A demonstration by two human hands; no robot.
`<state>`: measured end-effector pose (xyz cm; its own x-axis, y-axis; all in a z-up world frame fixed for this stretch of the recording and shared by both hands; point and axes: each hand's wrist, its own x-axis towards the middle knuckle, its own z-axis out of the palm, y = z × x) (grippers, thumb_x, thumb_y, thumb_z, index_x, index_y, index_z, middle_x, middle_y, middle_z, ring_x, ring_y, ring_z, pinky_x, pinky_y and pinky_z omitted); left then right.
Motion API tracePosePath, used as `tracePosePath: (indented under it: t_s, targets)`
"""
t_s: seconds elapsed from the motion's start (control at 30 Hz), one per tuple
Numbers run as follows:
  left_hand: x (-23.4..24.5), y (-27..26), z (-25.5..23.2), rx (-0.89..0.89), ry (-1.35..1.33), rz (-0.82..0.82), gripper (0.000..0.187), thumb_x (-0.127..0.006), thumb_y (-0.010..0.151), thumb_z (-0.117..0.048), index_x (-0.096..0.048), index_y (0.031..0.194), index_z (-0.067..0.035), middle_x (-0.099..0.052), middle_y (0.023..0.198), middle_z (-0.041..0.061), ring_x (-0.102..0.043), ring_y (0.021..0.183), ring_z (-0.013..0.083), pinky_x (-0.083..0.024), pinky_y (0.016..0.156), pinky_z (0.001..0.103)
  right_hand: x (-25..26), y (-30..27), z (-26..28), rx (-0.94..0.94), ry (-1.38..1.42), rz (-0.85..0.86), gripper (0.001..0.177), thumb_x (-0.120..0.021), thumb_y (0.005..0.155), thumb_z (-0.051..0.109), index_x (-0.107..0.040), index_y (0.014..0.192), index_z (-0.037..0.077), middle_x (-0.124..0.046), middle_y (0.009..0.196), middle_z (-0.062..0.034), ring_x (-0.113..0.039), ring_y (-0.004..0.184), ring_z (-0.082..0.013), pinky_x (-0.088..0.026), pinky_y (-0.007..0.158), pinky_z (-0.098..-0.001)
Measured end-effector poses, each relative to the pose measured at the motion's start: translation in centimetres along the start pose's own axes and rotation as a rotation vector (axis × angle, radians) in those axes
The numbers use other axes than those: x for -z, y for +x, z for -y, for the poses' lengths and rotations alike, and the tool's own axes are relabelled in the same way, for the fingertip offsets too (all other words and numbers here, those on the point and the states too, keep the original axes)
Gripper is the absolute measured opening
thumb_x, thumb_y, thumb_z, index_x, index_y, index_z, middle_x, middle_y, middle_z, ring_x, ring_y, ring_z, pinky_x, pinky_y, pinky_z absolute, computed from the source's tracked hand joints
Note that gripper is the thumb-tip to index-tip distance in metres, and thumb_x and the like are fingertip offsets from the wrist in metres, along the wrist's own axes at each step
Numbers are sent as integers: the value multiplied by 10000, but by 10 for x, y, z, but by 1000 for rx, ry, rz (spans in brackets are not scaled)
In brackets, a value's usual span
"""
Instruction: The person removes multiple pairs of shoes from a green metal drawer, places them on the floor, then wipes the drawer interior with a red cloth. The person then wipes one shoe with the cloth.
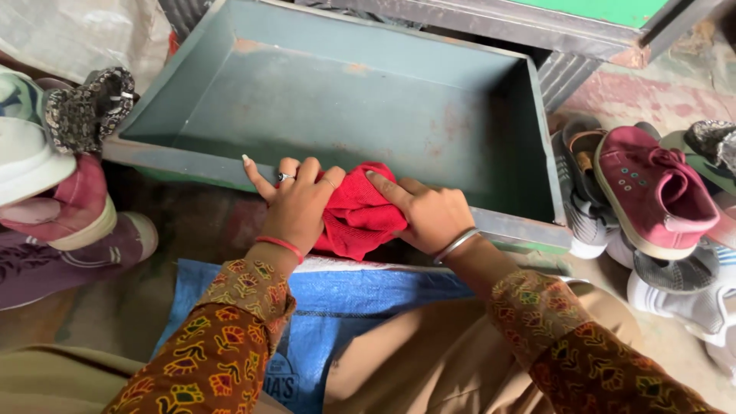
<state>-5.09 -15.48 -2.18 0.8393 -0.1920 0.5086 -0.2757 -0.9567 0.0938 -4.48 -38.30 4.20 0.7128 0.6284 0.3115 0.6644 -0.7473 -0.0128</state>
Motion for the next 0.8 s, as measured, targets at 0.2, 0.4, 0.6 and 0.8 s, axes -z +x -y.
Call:
tracePosePath:
  t_s: [0.2, 0.4, 0.6, 0.8]
  targets:
    - [3, -6, -1, -46, 24, -13, 361, -561, 909, -32, -610, 1198, -243, -507, 1010, 5, -517, 1092, 294, -61, 1069, 876, -11, -5, -1, -71, 17, 64, 1075, -885, 606, 272, -385, 1556, 222, -701, 1120, -135, -712, 810, -363, -563, 699, -480]
    - [4, -8, 8, -54, -37, 11, 429, -541, 953, -46, -600, 1338, -225, -523, 1062, 42, -527, 1129, 279, -98, 1109, 821, -13, -6, 3, -220, 61, 127, 1008, -901, 636, 333, -398, 1502, 226, -704, 1169, -102, -707, 920, -380, -565, 768, -493]
    - [10, -8, 38, -51, 182, -81, 506, -563, 803, -17, -657, 1260, -211, -612, 1065, 16, -589, 1165, 233, -271, 1158, 623, -5, -5, 6, -313, 122, 117, 955, -897, 587, 332, -481, 1441, 230, -707, 1175, -129, -682, 985, -427, -548, 746, -518]
    - [31, 5, 45, -113, 137, 10, 280, -648, 768, 12, -674, 962, -189, -648, 852, -5, -636, 936, 233, -444, 795, 375, -21, -1, -8, -337, -65, 254, 287, -666, 892, 262, -628, 1174, 216, -749, 860, -146, -724, 824, -405, -579, 704, -518]
